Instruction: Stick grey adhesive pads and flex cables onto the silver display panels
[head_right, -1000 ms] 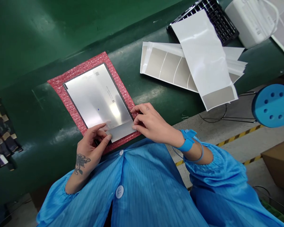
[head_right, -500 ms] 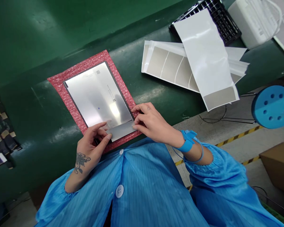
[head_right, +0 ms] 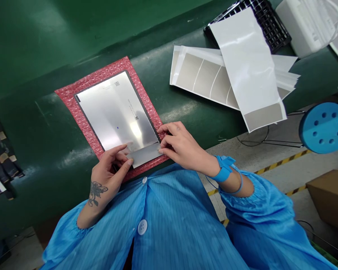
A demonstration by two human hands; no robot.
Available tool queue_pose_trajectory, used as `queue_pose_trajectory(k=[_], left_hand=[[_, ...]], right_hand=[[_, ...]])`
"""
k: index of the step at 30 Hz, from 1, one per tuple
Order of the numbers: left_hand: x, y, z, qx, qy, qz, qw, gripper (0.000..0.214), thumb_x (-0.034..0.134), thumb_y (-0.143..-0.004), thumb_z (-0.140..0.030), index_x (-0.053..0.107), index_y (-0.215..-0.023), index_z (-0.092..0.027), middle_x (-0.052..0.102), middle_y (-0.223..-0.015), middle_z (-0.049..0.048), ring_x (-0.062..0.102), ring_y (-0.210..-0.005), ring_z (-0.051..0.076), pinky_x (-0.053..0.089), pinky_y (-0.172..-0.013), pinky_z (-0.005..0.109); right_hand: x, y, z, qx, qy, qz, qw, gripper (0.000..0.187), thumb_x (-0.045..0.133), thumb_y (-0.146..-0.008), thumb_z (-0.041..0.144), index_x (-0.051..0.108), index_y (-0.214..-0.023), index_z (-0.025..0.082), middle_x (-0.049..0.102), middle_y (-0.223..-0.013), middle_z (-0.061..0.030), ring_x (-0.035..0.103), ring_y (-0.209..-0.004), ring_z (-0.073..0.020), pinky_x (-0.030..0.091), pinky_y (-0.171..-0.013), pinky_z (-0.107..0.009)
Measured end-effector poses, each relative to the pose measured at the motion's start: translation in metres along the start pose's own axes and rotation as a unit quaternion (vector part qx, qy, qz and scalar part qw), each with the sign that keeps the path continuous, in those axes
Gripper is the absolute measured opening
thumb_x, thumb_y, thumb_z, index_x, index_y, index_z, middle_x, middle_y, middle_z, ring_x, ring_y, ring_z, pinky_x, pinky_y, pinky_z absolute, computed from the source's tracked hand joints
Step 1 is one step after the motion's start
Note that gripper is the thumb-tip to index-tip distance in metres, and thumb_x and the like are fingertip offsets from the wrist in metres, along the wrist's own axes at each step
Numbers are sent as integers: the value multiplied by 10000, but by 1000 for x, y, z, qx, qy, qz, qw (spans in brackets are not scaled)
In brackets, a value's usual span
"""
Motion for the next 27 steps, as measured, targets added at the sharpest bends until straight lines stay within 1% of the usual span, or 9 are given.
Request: queue_pose_trajectory(k=[5, 11, 15, 20, 23, 27], left_hand=[[0, 1, 2, -5, -3, -2, 1000, 321, 606, -852, -201, 601, -1172, -223, 634, -733, -31, 574, -623, 96, 514, -637, 224], [0, 1, 1, 3, -3, -3, 1000, 320, 608, -852, -189, 599, -1170, -225, 633, -732, -35, 573, -629, 94, 512, -641, 218], [0, 1, 2, -7, -6, -3, 1000, 317, 606, -850, -207, 606, -1167, -223, 637, -742, -27, 579, -635, 100, 516, -644, 225], [0, 1, 3, -9, -1, -3, 1000, 317, 604, -850, -204, 609, -1166, -219, 633, -748, -24, 575, -632, 100, 517, -647, 223], [1, 2, 3, -1, -2, -5, 1000, 317, 604, -847, -194, 611, -1163, -216, 639, -751, -19, 573, -629, 100, 516, -643, 222], [2, 3, 3, 25, -4, -17, 1000, 332, 605, -844, -191, 611, -1175, -220, 638, -746, -19, 573, -624, 101, 511, -630, 216]], right_hand=[[1, 1, -1, 3, 2, -2, 1000, 100, 606, -868, 217, 611, -768, 219, 574, -1167, -93, 488, -1112, -289, 441, -913, -536], [0, 1, 2, -7, 7, -5, 1000, 108, 597, -875, 212, 603, -768, 206, 571, -1163, -111, 482, -1102, -285, 448, -904, -527], [1, 2, 1, -2, 11, -4, 1000, 114, 586, -880, 220, 597, -767, 216, 569, -1165, -101, 489, -1099, -285, 462, -886, -518], [1, 4, 2, -8, 32, -17, 999, 115, 566, -892, 231, 579, -778, 218, 563, -1181, -107, 503, -1078, -289, 455, -880, -530], [2, 5, 1, -9, 47, -22, 999, 105, 565, -891, 226, 567, -785, 224, 553, -1190, -106, 508, -1080, -294, 449, -883, -534], [3, 6, 2, -17, 60, -28, 998, 106, 557, -896, 218, 548, -790, 223, 540, -1187, -111, 510, -1094, -299, 445, -886, -531]])
Point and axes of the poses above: each hand's wrist, its own y-axis away from the middle knuckle, its own x-axis out of the palm, z = x × y, the point moved 9 cm from there along -y, towards the middle knuckle
